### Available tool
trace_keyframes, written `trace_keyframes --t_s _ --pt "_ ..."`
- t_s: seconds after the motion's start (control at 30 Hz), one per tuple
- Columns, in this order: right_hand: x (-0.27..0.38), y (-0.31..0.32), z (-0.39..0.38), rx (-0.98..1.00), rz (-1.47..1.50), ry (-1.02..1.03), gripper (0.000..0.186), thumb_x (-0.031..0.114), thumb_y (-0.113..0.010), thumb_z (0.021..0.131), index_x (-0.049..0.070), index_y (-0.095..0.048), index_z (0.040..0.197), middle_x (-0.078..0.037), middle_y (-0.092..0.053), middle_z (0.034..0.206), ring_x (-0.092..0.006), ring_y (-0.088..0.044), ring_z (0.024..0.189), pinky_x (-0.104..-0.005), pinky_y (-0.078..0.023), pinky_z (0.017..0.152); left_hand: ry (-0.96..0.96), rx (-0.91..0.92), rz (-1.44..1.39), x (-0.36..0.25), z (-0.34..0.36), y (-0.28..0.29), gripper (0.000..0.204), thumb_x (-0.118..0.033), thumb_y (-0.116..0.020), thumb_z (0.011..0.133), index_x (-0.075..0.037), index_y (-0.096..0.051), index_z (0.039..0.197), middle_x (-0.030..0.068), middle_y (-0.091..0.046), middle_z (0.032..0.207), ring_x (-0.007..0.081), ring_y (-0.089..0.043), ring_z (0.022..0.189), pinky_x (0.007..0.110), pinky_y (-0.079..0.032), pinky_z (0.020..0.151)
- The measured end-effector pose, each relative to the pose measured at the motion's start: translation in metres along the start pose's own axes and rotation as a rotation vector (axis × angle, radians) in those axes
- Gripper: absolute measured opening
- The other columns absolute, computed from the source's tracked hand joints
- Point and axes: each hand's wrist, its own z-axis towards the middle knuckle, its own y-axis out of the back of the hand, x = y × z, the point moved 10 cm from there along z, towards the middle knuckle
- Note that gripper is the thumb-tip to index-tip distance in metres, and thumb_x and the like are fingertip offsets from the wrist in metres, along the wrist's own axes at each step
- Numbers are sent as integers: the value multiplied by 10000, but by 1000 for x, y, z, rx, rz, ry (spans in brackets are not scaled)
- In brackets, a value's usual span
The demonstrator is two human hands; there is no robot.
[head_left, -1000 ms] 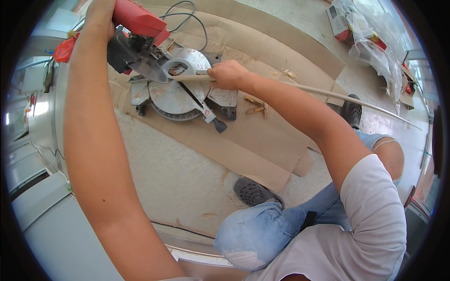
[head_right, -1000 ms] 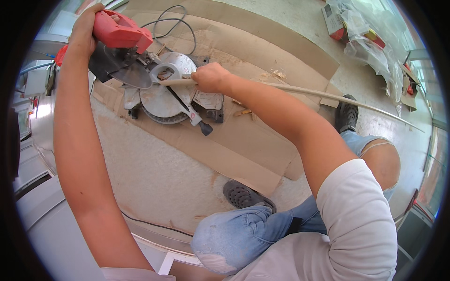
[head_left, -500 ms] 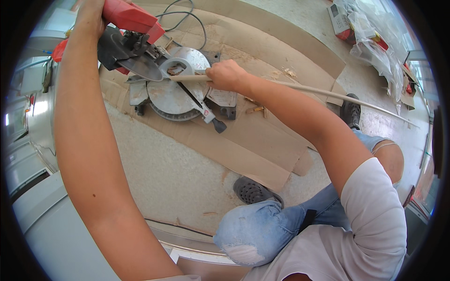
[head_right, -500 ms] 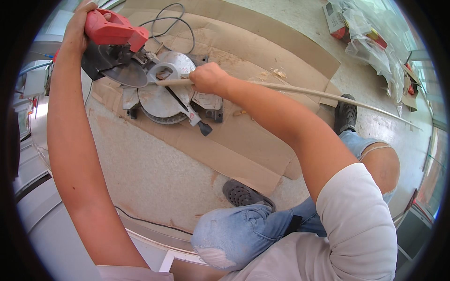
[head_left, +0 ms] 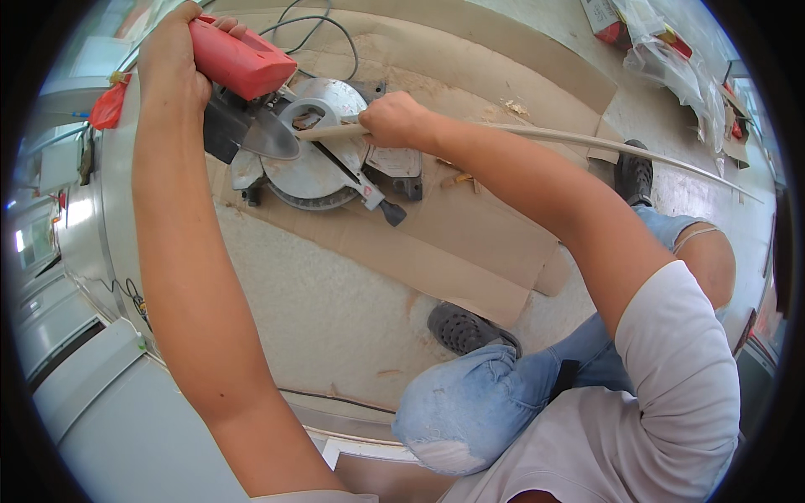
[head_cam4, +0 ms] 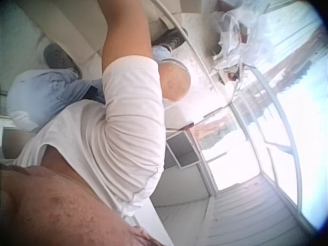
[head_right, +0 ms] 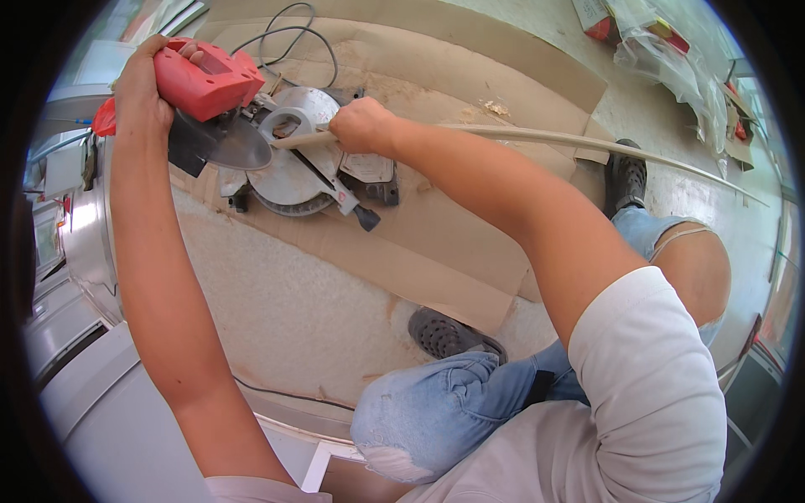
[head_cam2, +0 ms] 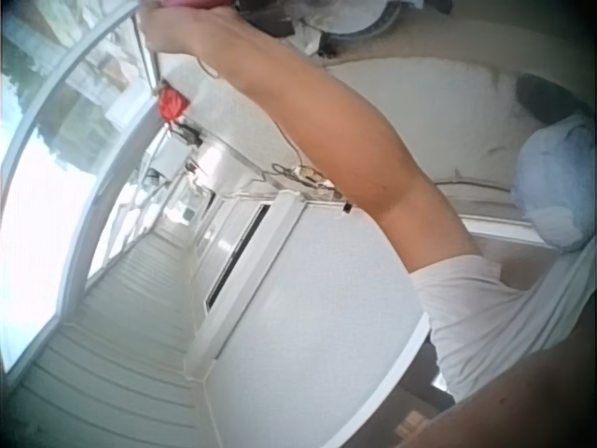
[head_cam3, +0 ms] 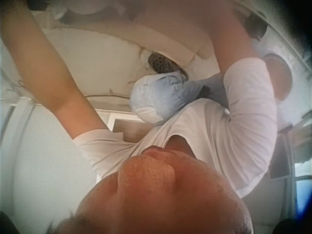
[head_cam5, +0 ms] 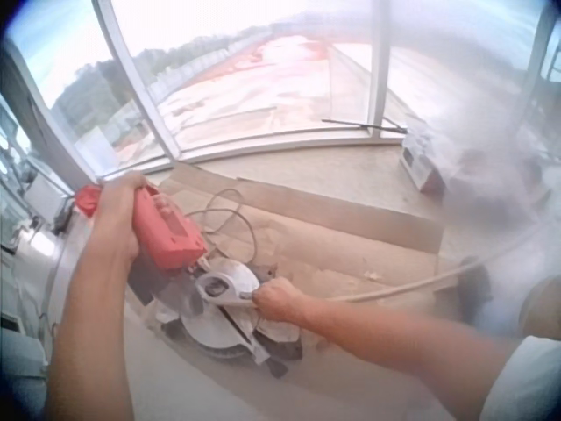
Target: The person measures and cuts wooden baseboards using a miter saw, then fits them along the wall base. They handle several baseboard pieces, align them against the wall, and use a hammer to secure them in place.
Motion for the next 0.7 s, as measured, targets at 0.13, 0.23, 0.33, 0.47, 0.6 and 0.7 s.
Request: trace_keyframes --t_s 0.13,0.23,0.33,0.47,0.6,0.7 --pt "3 1 1 -29 10 33 268 345 -701 823 94 -749 904 -127 -738 849 -347 -721 824 -457 -575 712 17 47 -29 8 10 4 184 -8 -567 941 113 -498 1060 211 -640 904 273 -678 684 390 -647 666" --pt "2 -1 3 9 -4 4 228 289 -683 800 129 -776 932 -104 -756 916 -325 -729 878 -438 -579 748 2 -6 -7 5 7 4 159 -5 -560 944 108 -507 1042 196 -636 892 265 -663 672 390 -640 668" --pt "0 -2 1 -1 1 16 244 309 -692 808 108 -769 924 -115 -749 886 -335 -727 853 -448 -580 734 15 -28 -16 4 -13 -11 145 -4 -554 948 102 -506 1035 183 -626 874 263 -661 681 389 -639 677" --pt "1 -4 4 -27 -8 42 299 367 -717 831 79 -756 901 -130 -738 827 -351 -723 805 -464 -581 706 8 43 -64 5 -15 -16 139 36 -543 903 89 -431 966 210 -560 865 297 -625 692 441 -621 635" --pt "0 -7 8 -27 2 24 288 369 -715 835 92 -762 895 -124 -745 844 -346 -727 818 -457 -584 711 -30 -7 -33 4 -27 -16 148 14 -543 923 92 -448 1007 190 -569 860 274 -616 676 425 -627 659" --pt "-1 -8 8 -21 0 21 287 377 -715 835 103 -767 905 -121 -746 852 -342 -728 824 -456 -585 717 -24 -27 -13 7 -30 -16 137 -11 -526 962 93 -492 1045 172 -612 865 259 -642 699 398 -639 704"
